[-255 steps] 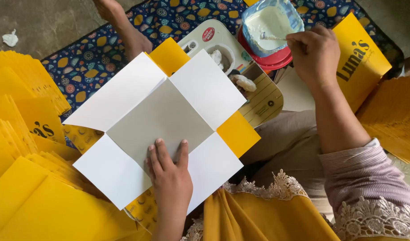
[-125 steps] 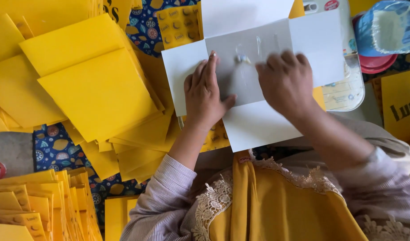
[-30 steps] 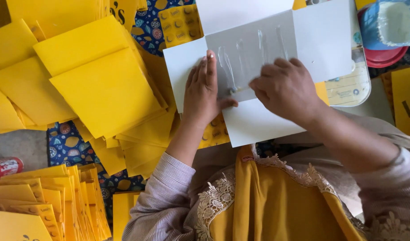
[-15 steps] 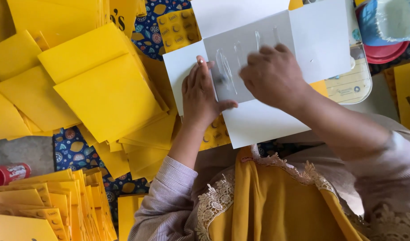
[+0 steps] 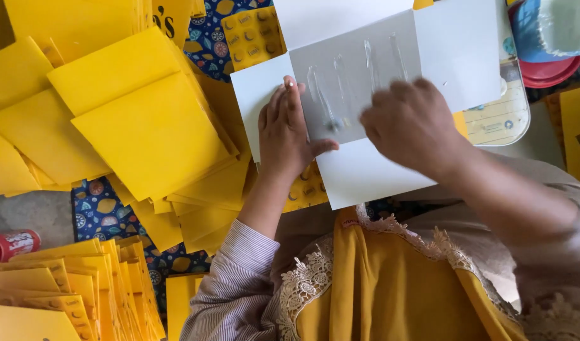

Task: The person sits on the floor and applies glue with a small stick onto white cardstock sheets, then lays a yellow printed paper over the glued surface and presses it flat. They smooth the assembled sheets by hand and stack finished pieces with a pile of yellow printed papers.

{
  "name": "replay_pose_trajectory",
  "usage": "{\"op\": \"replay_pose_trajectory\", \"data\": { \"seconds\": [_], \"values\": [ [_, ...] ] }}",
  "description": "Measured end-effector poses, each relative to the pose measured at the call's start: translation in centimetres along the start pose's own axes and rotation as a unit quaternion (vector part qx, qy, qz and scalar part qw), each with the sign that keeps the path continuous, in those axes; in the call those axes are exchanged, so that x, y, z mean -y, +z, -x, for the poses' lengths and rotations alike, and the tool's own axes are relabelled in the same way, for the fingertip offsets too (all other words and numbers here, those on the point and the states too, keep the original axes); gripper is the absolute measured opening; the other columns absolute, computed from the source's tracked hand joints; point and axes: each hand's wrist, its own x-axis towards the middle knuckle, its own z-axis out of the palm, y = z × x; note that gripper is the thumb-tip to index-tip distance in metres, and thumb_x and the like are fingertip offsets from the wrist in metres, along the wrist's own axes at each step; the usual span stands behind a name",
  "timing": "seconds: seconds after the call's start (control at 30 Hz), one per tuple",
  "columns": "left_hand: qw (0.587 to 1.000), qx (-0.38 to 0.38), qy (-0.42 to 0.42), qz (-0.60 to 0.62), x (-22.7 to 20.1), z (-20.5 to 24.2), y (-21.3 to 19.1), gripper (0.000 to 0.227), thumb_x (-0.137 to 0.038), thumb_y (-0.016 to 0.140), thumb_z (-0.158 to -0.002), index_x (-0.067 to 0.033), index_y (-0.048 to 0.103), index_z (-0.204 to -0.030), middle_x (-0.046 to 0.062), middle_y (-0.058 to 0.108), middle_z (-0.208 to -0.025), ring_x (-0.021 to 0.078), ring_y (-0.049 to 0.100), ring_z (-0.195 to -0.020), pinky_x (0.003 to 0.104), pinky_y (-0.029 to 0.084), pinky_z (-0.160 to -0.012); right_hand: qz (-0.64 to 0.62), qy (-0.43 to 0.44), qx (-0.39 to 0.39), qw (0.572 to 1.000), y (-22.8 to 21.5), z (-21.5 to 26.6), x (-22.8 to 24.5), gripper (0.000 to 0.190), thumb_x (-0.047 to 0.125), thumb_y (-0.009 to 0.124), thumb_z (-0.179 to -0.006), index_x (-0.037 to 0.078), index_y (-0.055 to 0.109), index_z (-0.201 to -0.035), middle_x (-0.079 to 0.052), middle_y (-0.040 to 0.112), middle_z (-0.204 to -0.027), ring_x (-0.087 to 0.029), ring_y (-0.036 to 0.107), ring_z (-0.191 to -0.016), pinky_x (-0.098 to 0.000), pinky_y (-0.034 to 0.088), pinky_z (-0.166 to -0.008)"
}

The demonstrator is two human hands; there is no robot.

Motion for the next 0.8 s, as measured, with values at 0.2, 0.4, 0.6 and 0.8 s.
{"op": "replay_pose_trajectory", "data": {
  "seconds": [0.2, 0.4, 0.6, 0.8],
  "values": [
    [1.0, 0.026, -0.003, 0.006, -0.3, -0.1, -0.9, 0.136, -0.081, 0.072, -0.073, -0.0007, 0.006, -0.161, 0.02, 0.047, -0.156, 0.0418, 0.041, -0.146, 0.054, 0.031, -0.119, -0.019, 0.037, -0.028, 0.999, -2.2, -2.0, -1.4, 0.037, 0.018, 0.072, -0.102, 0.016, 0.06, -0.066, 0.0, 0.049, -0.063, -0.026, 0.059, -0.062, -0.039, 0.048, -0.06],
    [1.0, -0.002, 0.012, 0.0, -0.4, -0.1, -0.5, 0.141, -0.068, 0.089, -0.062, 0.0017, 0.016, -0.159, 0.019, 0.05, -0.153, 0.0418, 0.046, -0.141, 0.054, 0.036, -0.116, 0.008, -0.011, -0.114, 0.993, 2.0, -6.5, -1.2, 0.022, 0.015, 0.074, -0.093, 0.02, 0.07, -0.072, 0.003, 0.057, -0.07, -0.022, 0.063, -0.068, -0.0363, 0.048, -0.063],
    [1.0, -0.016, 0.022, 0.011, 0.0, 0.0, 0.0, 0.144, -0.063, 0.095, -0.06, -0.0015, 0.013, -0.161, 0.017, 0.051, -0.152, 0.041, 0.046, -0.142, 0.053, 0.036, -0.116, 0.259, -0.018, -0.129, 0.957, 2.4, -4.8, -7.4, 0.027, 0.015, 0.072, -0.089, 0.03, 0.059, -0.069, 0.007, 0.051, -0.073, -0.016, 0.053, -0.063, -0.032, 0.039, -0.06],
    [1.0, -0.007, 0.019, -0.008, -0.1, 0.0, -0.4, 0.136, -0.084, 0.067, -0.069, -0.0008, 0.013, -0.161, 0.019, 0.052, -0.151, 0.0414, 0.048, -0.141, 0.052, 0.037, -0.116, -0.047, -0.078, -0.098, 0.991, -1.3, -0.4, -0.8, 0.025, 0.014, 0.073, -0.089, 0.017, 0.064, -0.066, -0.004, 0.055, -0.068, -0.027, 0.058, -0.065, -0.0407, 0.042, -0.062]
  ]
}}
